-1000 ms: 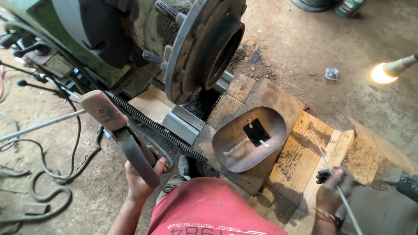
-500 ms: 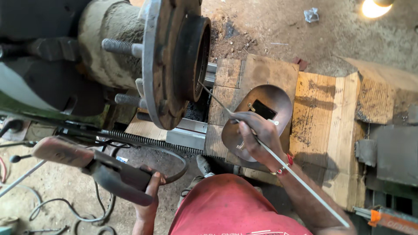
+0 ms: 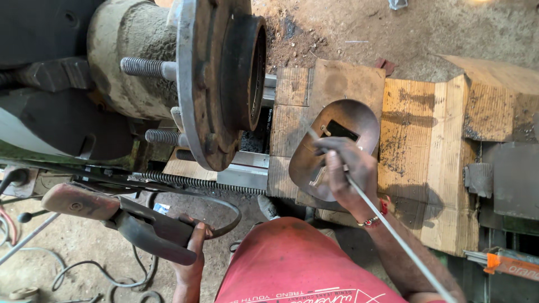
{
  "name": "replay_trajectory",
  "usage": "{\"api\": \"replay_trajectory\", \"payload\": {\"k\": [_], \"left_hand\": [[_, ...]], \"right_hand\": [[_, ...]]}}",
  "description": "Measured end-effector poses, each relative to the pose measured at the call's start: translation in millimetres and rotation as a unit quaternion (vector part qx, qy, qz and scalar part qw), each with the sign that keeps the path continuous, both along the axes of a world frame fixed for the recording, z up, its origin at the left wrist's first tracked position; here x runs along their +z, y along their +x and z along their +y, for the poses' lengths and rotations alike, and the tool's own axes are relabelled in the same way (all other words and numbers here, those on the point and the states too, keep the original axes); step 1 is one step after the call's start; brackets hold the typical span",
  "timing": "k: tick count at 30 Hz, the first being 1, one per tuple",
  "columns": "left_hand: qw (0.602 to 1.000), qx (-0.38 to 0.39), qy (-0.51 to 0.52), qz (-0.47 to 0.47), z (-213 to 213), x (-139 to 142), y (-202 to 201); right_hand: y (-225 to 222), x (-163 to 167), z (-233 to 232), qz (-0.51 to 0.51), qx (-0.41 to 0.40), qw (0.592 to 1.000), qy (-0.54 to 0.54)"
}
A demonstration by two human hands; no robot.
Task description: The person welds a metal lathe chuck using a handheld welding torch while wearing a protective face shield. They repeatedly lift the shield to weld different sections of the chuck and lower it to inspect the work.
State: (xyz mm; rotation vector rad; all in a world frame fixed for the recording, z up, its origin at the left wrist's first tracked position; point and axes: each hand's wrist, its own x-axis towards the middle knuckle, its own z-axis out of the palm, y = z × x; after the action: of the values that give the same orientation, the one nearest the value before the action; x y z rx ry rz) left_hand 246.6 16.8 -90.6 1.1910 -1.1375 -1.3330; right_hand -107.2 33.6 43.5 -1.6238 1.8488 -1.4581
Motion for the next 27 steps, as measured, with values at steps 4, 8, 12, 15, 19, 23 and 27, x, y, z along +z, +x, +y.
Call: {"api": "replay_trajectory", "payload": {"k": [4, 8, 12, 15, 19, 23, 27], "left_hand": [[0.998, -0.02, -0.018, 0.063, -4.8, 2.6, 0.1], [1.0, -0.006, -0.018, 0.014, -3.7, 2.0, 0.4], [0.999, 0.034, -0.015, 0.003, 1.8, -6.6, 9.7], [0.993, 0.059, -0.027, -0.095, 4.7, -20.4, 15.8], [0.983, 0.056, -0.047, -0.169, 4.4, -39.5, 12.1], [0.971, 0.052, -0.075, -0.219, 17.5, -40.7, -6.3], [0.958, 0.05, -0.11, -0.26, 44.4, -21.5, -38.5]], "right_hand": [[7.0, -17.3, -11.4, 0.071, 0.076, 0.995, 0.005], [1.3, -39.6, -15.6, 0.023, -0.008, 0.999, -0.034], [-36.6, -71.7, 19.5, -0.11, -0.113, 0.987, -0.02], [-89.9, -113.2, 59.5, 0.239, -0.184, 0.952, 0.045], [-167.6, -179.7, 109.4, 0.346, -0.22, 0.887, 0.213], [-216.3, -234.0, 130.8, 0.412, -0.199, 0.849, 0.263], [-228.4, -260.1, 126.0, 0.093, -0.177, 0.924, 0.325]]}}
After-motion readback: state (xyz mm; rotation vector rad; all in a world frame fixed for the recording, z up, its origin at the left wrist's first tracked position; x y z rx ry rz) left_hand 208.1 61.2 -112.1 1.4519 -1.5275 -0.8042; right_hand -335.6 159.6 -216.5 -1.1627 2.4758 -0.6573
